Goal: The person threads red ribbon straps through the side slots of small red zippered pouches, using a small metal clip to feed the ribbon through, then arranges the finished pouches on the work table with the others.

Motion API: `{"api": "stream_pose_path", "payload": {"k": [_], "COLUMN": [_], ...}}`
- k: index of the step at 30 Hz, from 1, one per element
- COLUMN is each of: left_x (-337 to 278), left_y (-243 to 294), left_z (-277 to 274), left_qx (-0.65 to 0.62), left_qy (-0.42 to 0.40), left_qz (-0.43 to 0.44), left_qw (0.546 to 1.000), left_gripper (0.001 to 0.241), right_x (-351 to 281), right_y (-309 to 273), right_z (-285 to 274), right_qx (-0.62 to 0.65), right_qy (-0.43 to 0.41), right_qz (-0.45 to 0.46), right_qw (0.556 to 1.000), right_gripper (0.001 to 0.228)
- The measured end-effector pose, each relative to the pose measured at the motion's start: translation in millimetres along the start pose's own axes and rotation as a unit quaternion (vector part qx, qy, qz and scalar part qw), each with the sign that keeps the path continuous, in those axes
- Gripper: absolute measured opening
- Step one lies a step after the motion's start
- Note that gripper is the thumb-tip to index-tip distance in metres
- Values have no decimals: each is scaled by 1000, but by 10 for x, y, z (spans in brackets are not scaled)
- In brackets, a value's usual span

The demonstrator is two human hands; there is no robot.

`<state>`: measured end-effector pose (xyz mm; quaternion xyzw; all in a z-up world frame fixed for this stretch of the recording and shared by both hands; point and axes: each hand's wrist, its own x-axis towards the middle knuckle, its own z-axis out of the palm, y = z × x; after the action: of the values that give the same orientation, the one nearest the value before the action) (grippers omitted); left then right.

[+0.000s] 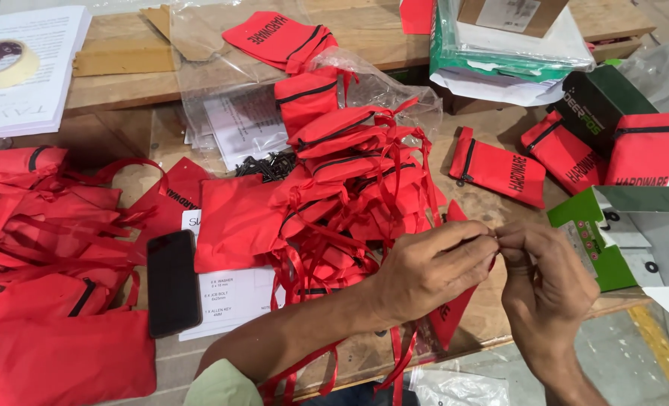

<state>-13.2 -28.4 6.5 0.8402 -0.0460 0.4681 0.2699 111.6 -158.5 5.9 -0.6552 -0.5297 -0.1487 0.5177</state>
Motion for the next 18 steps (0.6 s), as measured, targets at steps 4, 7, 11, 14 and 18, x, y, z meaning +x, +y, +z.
{"api": "stream_pose_path", "payload": {"k": [4, 7, 11, 14, 18], "left_x": [-15, -22, -21, -43, -75], "left_y": [-32, -42, -104, -151, -175], "left_z": [23, 30, 29, 7, -23], "left_qx": [-11, -21, 6, 25, 61], "left_qy": [41, 50, 73, 67, 60], "left_qz": [21, 25, 67, 105, 143], "left_qw": [999, 998, 995, 992, 986], "left_gripper": [26, 28, 27, 26, 28], "right_x": [-38, -74, -35, 5, 23], "right_y": [29, 75, 84, 138, 341], "right_z": [38, 41, -8, -77, -174], "right_qx": [56, 105, 190, 226, 302], "right_qy": [15, 20, -13, -71, -128], "right_qz": [54, 119, 189, 236, 274], "right_qw": [997, 987, 963, 942, 904], "right_gripper": [7, 6, 11, 15, 19]}}
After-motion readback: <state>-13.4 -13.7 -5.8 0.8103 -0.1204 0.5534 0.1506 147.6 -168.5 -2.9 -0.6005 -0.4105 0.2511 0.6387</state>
